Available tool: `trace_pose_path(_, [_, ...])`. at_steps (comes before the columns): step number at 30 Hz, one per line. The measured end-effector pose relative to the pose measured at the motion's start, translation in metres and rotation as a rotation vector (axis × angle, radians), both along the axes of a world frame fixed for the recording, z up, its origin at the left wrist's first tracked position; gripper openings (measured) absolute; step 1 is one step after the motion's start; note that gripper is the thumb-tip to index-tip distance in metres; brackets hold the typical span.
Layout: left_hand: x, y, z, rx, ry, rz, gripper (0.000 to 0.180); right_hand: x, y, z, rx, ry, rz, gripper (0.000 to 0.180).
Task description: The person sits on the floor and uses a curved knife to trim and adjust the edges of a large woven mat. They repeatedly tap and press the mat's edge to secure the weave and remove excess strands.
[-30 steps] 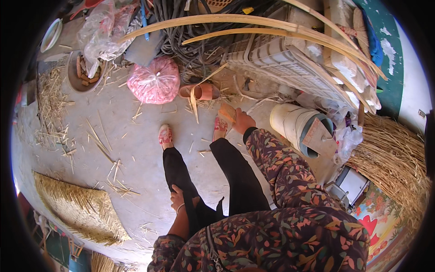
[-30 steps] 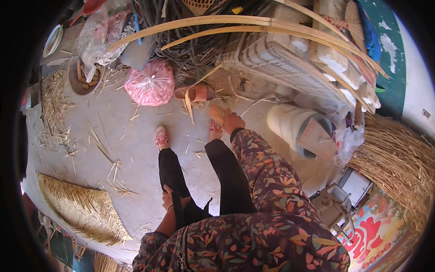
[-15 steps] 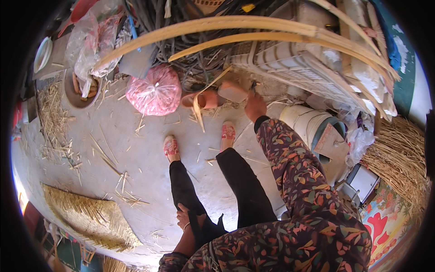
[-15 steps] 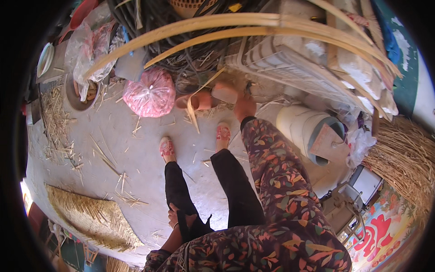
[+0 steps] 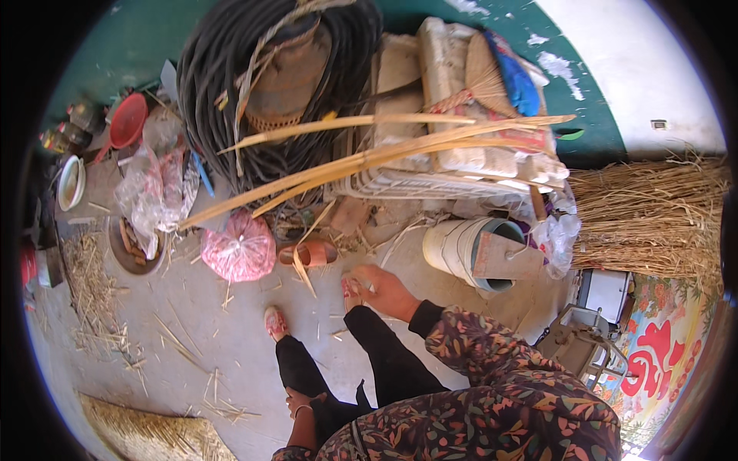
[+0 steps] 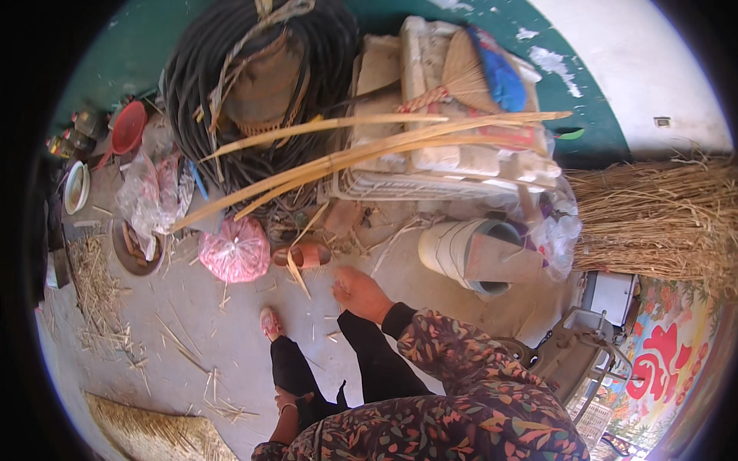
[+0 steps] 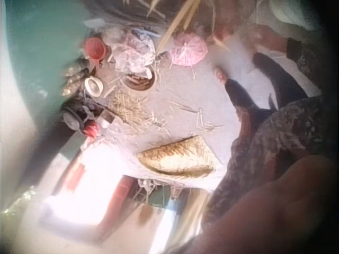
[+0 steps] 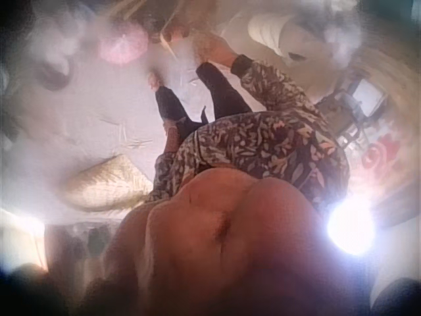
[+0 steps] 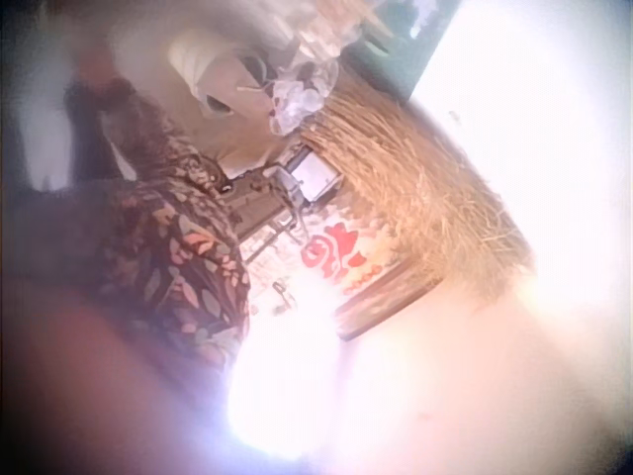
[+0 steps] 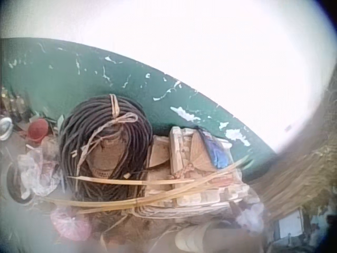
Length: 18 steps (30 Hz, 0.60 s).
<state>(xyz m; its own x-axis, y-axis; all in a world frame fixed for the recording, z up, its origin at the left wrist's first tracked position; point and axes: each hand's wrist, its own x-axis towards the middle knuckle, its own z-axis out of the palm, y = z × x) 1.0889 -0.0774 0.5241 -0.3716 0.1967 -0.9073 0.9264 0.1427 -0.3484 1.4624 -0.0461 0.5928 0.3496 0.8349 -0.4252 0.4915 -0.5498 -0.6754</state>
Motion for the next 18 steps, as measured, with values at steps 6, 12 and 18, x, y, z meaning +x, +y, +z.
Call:
trace_pose_path(6, [-0.023,-0.010,0.004,0.081,-0.134,0.034,0.123,0.089,0.131,0.123,0.690,0.268,-0.533,0.031])
trace_pose_path(12, [-0.066,-0.041,0.006,0.290,-0.425,0.201,0.072,0.183,0.230,0.074,0.476,-0.287,-0.308,0.027])
trace_pose_path(18, [-0.102,-0.102,0.046,0.434,-0.296,0.468,0.067,0.227,0.256,0.027,0.083,-0.703,0.062,0.031])
